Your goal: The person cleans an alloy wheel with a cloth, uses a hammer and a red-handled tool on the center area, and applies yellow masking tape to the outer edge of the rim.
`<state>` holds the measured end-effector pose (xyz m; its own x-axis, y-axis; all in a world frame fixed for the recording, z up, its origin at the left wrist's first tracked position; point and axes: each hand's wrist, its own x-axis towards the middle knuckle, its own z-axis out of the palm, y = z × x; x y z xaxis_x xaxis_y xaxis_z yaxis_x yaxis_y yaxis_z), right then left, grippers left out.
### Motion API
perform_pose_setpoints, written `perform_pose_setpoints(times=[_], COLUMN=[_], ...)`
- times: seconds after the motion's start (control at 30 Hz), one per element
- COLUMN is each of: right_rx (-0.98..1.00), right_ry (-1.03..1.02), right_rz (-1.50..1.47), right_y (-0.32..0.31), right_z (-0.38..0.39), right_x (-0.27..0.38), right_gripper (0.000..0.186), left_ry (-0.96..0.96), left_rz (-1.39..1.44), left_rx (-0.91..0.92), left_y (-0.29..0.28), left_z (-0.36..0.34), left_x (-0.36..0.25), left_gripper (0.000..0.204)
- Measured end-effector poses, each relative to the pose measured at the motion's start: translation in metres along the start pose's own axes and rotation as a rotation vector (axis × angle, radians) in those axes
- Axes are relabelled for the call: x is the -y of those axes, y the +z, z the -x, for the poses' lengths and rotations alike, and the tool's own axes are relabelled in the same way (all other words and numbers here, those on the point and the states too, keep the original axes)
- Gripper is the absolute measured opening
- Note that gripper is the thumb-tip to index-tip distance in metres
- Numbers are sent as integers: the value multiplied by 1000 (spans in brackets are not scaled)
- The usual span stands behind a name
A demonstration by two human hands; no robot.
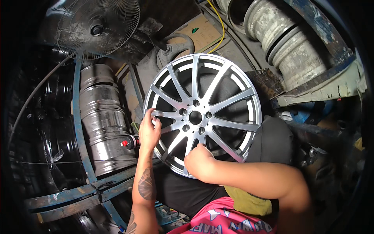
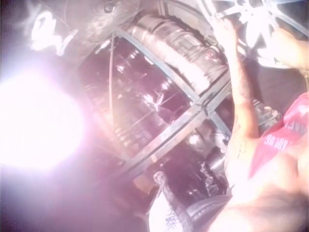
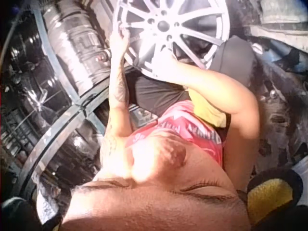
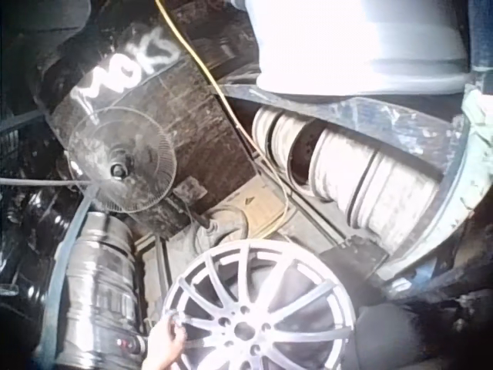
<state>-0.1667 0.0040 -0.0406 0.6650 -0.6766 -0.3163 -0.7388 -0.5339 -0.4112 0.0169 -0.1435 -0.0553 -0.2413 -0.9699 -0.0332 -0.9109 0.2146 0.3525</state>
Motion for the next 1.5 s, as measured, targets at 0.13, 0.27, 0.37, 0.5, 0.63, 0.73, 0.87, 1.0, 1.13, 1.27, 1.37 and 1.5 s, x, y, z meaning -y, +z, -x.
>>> perform_pose_setpoints(times=[0.13, 0.27, 0.37, 0.5, 0.63, 0.73, 0.87, 1.0, 1.13, 1.27, 1.37, 1.5], right_rx=[30, 138, 130, 140, 130, 144, 115, 110, 133, 99, 95, 98], right_ry=[13, 61, 77, 82, 83, 86, 103, 86, 66, 80, 67, 66], right_rz=[-7, -17, 21, 21, 34, -46, 7, 3, 17, -14, -14, 17], right_y=[-12, -6, -5, -10, -15, -17, -10, -15, -16, -22, -21, -21], right_z=[-3, -22, -30, -41, -34, -36, -44, -43, -39, -31, -32, -30], right_x=[-9, -8, -11, -10, -11, -9, -9, -5, -7, -9, -7, -5], right_gripper=[14, 20, 24, 27, 27, 27, 27, 27, 28, 27, 26, 24], left_ry=[160, 237, 180, 160, 192, 192, 497, 604, 577, 637, 481, 340], left_rz=[-47, -297, -364, -446, -550, -672, -577, -672, -706, -642, -147, -76], left_rx=[10, 125, 227, 323, 367, 229, -18, 147, 246, -25, 183, 222], left_y=[4, 2, -4, -8, -16, -19, 5, 26, 41, 56, 15, -5], left_z=[-38, -91, -119, -140, -143, -146, -129, -96, -52, -34, -26, -15], left_x=[-5, 3, -11, -13, -34, -39, -33, -14, -54, -58, -85, -62], left_gripper=[59, 64, 55, 50, 49, 33, 28, 43, 45, 33, 8, 12])
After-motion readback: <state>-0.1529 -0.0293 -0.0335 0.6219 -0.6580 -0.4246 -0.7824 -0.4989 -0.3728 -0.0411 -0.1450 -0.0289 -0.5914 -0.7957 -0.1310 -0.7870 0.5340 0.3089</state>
